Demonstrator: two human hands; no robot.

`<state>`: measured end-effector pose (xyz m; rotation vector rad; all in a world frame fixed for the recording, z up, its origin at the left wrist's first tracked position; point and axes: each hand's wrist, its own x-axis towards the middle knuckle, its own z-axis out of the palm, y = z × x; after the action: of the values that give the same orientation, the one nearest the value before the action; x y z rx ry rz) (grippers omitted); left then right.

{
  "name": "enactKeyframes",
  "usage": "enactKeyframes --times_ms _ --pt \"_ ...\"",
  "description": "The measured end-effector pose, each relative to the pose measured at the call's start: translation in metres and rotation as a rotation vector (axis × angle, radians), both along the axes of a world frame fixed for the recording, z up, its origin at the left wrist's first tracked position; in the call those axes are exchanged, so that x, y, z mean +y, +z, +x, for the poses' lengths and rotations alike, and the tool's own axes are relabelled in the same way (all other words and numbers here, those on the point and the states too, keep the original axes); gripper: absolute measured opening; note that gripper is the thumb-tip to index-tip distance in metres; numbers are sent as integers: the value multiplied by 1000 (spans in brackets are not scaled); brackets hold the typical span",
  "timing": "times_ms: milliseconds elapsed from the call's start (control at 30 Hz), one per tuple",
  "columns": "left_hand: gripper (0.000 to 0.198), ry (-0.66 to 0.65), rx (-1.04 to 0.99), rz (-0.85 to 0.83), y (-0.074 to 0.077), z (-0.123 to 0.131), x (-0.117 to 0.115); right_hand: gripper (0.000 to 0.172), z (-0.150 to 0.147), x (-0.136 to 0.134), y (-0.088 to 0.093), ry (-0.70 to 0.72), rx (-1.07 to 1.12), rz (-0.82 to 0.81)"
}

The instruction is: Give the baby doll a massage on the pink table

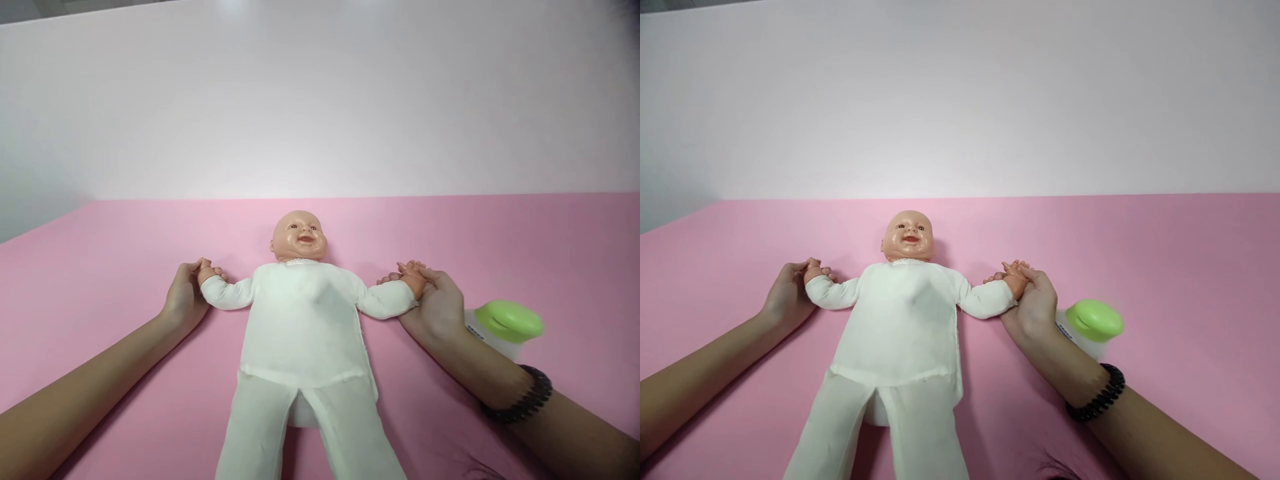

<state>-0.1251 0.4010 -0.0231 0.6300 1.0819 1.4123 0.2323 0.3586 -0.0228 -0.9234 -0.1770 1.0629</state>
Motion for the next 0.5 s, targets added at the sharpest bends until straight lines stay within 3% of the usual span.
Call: enactKeyframes --times_ms 200,500 --pt "12 -66 51 -15 1 0 1 11 2 0 -3 47 -9 20" --pt "15 -28 37 -27 1 2 1 11 3 1 -5 19 7 3"
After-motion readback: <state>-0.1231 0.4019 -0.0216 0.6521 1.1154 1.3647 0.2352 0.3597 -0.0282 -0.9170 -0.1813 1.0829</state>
